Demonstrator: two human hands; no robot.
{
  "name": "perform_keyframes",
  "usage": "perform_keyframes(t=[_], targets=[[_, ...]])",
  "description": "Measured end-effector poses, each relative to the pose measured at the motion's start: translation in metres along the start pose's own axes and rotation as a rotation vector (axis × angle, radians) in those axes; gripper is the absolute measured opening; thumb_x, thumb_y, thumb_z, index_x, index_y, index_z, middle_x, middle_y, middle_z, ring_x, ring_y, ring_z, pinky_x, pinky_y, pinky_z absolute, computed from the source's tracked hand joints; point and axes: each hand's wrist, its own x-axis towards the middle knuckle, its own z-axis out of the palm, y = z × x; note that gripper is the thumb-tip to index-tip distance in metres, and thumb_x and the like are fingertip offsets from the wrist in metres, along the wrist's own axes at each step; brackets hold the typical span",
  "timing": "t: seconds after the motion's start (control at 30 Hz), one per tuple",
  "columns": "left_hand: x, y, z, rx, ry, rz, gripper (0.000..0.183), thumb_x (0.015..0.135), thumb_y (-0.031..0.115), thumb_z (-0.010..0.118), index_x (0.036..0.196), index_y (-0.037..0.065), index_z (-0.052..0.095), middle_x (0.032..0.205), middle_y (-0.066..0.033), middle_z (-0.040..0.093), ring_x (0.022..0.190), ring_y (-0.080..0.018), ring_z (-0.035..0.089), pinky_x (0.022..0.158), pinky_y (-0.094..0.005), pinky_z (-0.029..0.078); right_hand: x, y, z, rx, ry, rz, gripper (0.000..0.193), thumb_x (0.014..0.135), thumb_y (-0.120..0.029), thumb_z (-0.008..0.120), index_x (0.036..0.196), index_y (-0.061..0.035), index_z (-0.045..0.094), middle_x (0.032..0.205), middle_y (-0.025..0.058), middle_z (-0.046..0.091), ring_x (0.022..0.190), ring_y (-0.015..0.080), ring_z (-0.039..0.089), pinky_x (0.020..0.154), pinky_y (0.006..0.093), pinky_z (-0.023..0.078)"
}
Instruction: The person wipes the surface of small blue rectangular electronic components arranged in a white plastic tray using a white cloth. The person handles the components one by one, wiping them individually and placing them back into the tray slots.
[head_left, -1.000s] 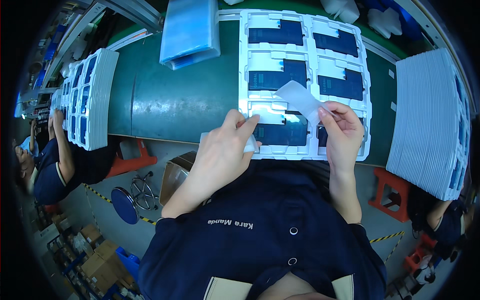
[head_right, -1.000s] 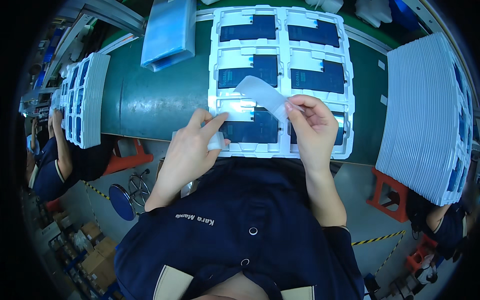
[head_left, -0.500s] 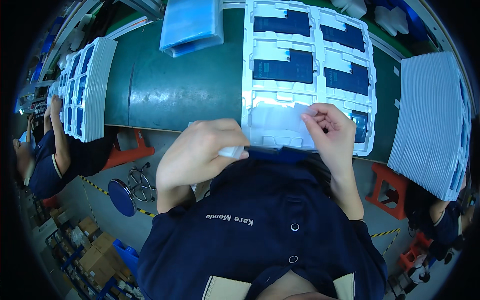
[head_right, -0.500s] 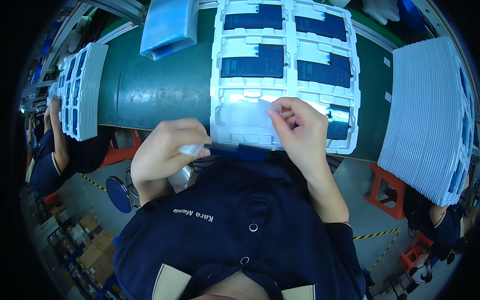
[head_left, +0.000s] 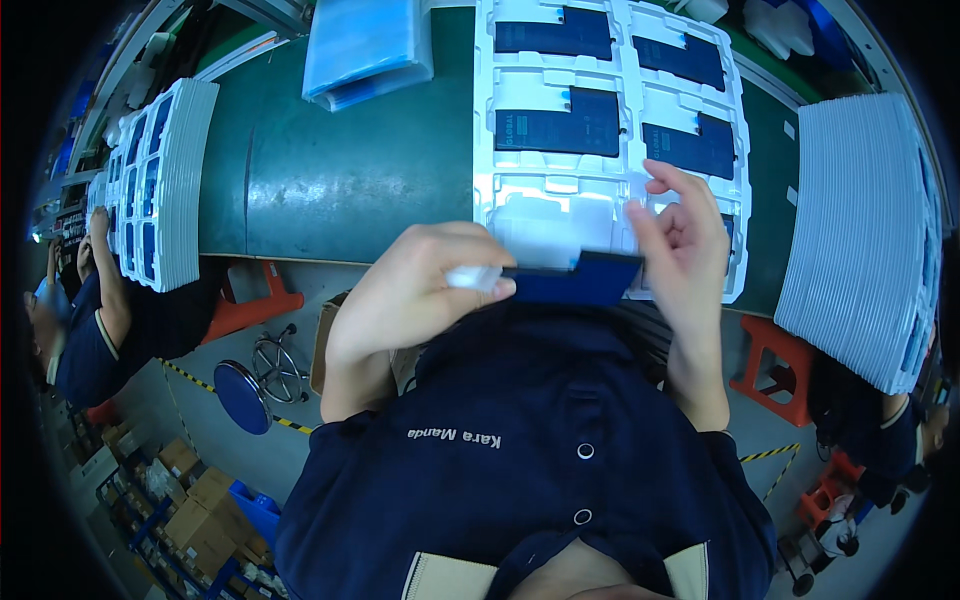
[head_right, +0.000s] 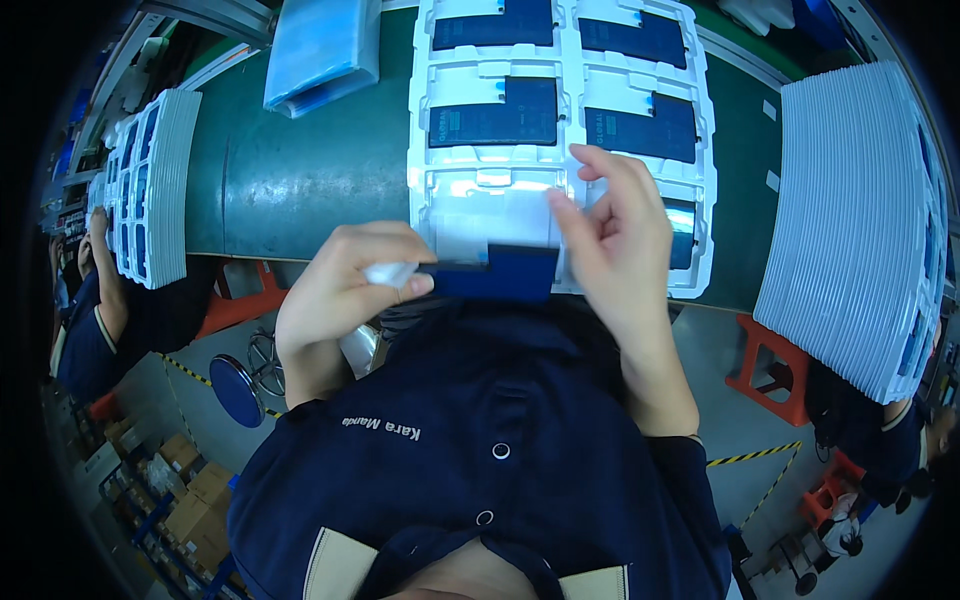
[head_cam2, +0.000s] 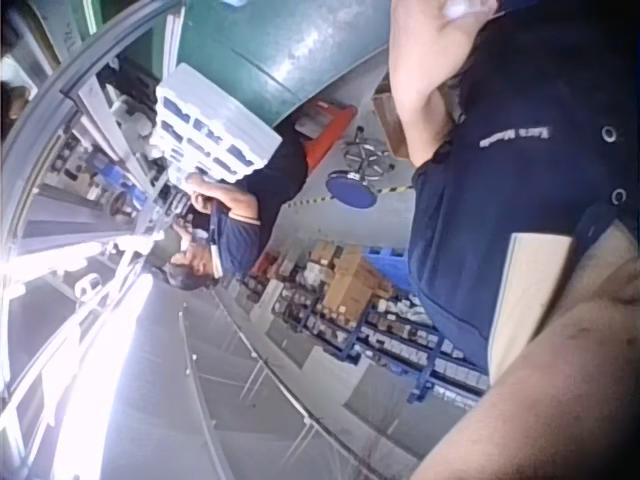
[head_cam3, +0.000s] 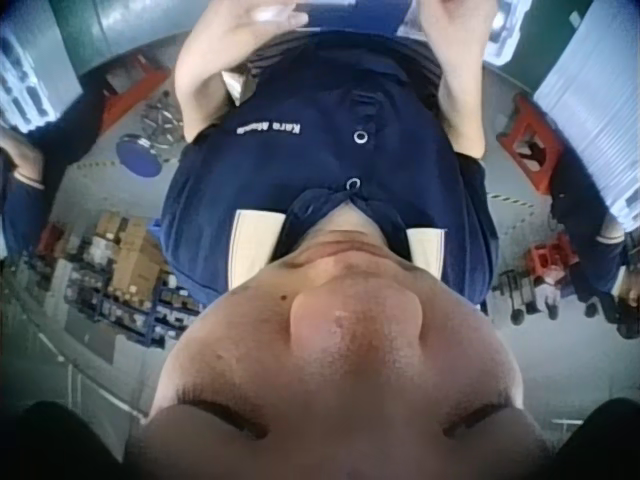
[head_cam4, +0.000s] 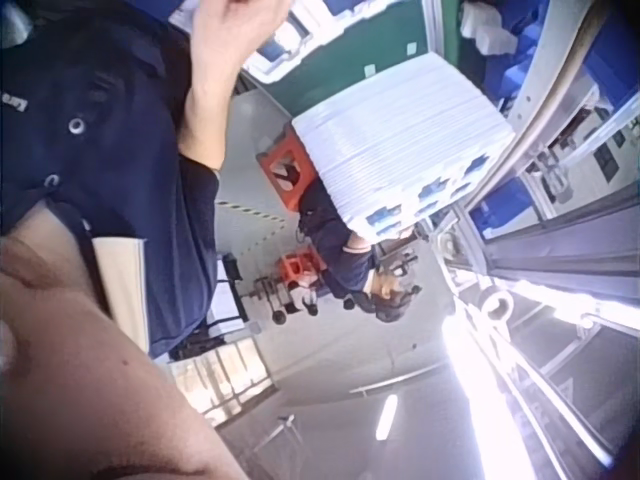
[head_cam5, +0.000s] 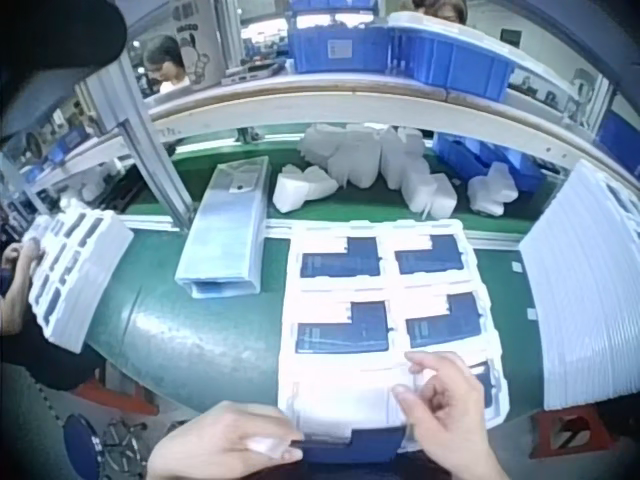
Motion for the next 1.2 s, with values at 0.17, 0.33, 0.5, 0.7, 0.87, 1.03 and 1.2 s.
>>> perform_keyframes(t=[0.17, 0.33, 0.5, 0.7, 0.87, 1.03, 1.2], targets=[[0.016, -0.006, 0.012, 0.001, 0.182, -0.111, 0.018, 0.079, 0.011, 0.071, 0.092, 0.0, 0.068, 0.088, -0.0151, 0.063, 0.082, -0.0321, 0.062, 0.075, -0.036, 0.047, -0.006, -0.001, -0.01, 0.234, -0.32, 0.061, 0.042, 0.083, -0.004, 0.068, 0.123, -0.0023, 0.057, 0.083, 0.0021, 0.057, 0.05, 0.0017, 0.038, 0.046, 0.0198, 0.028], [0.013, -0.001, 0.02, 0.201, 0.22, -0.1, 0.02, 0.075, 0.009, 0.073, 0.094, 0.002, 0.069, 0.093, -0.0124, 0.06, 0.083, -0.0345, 0.061, 0.074, -0.0381, 0.048, -0.003, 0.005, -0.009, -0.006, -0.359, -0.006, 0.036, 0.08, -0.001, 0.068, 0.116, -0.0042, 0.063, 0.069, 0.0019, 0.048, 0.05, 0.006, 0.032, 0.049, 0.0236, 0.029], [0.008, 0.009, 0.024, 0.324, 0.35, -0.084, 0.028, 0.072, 0.005, 0.076, 0.098, 0.002, 0.069, 0.097, -0.0101, 0.056, 0.082, -0.0247, 0.06, 0.074, -0.0321, 0.047, 0.004, -0.001, -0.011, 0.015, -0.439, -0.057, 0.038, 0.079, 0.003, 0.067, 0.116, -0.0038, 0.065, 0.075, 0.0, 0.049, 0.053, 0.0048, 0.032, 0.05, 0.0218, 0.027], [0.004, 0.013, 0.015, -0.507, 0.743, 0.108, 0.041, 0.079, -0.006, 0.059, 0.12, -0.003, 0.055, 0.1, -0.0085, 0.056, 0.086, -0.0172, 0.057, 0.079, -0.0316, 0.047, 0.005, -0.004, -0.004, -0.194, -0.215, -0.237, 0.035, 0.078, -0.004, 0.071, 0.113, -0.0068, 0.066, 0.1, 0.006, 0.058, 0.058, 0.0114, 0.046, 0.052, 0.0249, 0.038], [0.022, 0.006, 0.026, -1.105, 0.639, 0.249, 0.036, 0.089, 0.005, 0.054, 0.124, -0.003, 0.047, 0.1, -0.0127, 0.06, 0.088, -0.0194, 0.06, 0.08, -0.0328, 0.05, 0.001, -0.015, 0.001, 0.399, -0.334, 0.056, 0.038, 0.08, -0.005, 0.073, 0.117, -0.0038, 0.061, 0.099, 0.0041, 0.06, 0.07, 0.0055, 0.052, 0.061, 0.0202, 0.043], [0.04, 0.017, 0.038, -1.004, 0.696, 0.127, 0.029, 0.095, 0.014, 0.058, 0.117, -0.002, 0.052, 0.107, -0.0172, 0.065, 0.101, -0.0246, 0.064, 0.087, -0.0366, 0.053, 0.014, -0.032, 0.024, 0.747, -0.433, 0.243, 0.022, 0.085, -0.009, 0.071, 0.102, -0.001, 0.059, 0.095, 0.0018, 0.062, 0.079, 0.0031, 0.056, 0.066, 0.0158, 0.044], [0.048, 0.005, 0.026, -0.936, 0.771, 0.112, 0.024, 0.093, 0.019, 0.062, 0.105, -0.001, 0.056, 0.102, -0.0154, 0.066, 0.095, -0.0205, 0.065, 0.078, -0.0322, 0.054, 0.042, -0.029, 0.028, 0.623, -0.406, 0.192, 0.017, 0.087, -0.009, 0.068, 0.1, -0.0008, 0.062, 0.089, 0.0022, 0.063, 0.08, 0.0043, 0.057, 0.067, 0.0171, 0.046]])
